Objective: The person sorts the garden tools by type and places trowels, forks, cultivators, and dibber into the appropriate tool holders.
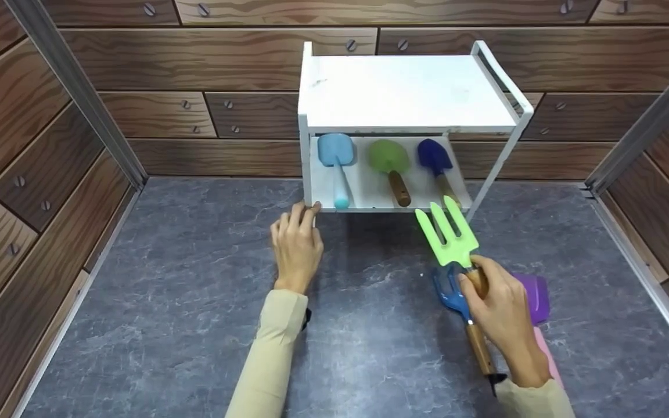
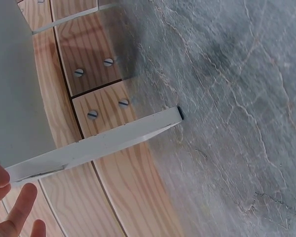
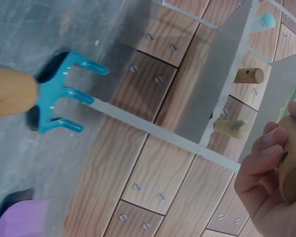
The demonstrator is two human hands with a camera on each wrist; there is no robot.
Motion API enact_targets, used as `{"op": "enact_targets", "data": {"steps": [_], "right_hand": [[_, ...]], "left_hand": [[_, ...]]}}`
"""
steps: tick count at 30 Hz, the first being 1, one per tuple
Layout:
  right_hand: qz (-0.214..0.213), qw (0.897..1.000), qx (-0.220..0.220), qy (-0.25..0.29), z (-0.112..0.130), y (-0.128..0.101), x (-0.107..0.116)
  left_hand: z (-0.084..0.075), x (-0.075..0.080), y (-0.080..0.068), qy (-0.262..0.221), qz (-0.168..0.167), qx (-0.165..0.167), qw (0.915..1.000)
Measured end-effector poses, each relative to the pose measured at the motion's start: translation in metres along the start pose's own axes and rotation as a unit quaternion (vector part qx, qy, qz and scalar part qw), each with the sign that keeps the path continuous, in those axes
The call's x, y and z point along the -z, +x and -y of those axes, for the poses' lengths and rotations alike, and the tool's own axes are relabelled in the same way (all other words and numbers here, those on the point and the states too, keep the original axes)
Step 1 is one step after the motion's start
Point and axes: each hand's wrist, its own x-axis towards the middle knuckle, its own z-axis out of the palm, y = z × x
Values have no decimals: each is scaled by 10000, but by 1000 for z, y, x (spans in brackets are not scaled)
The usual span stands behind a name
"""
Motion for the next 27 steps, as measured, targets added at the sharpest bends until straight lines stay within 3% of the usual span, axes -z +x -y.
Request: {"op": "enact_targets", "data": {"steps": [27], "right_hand": [[-191,9970,620,428,26,39,-2]], "left_hand": [[-1,-1,2,-12,-59,-37,10000]]}}
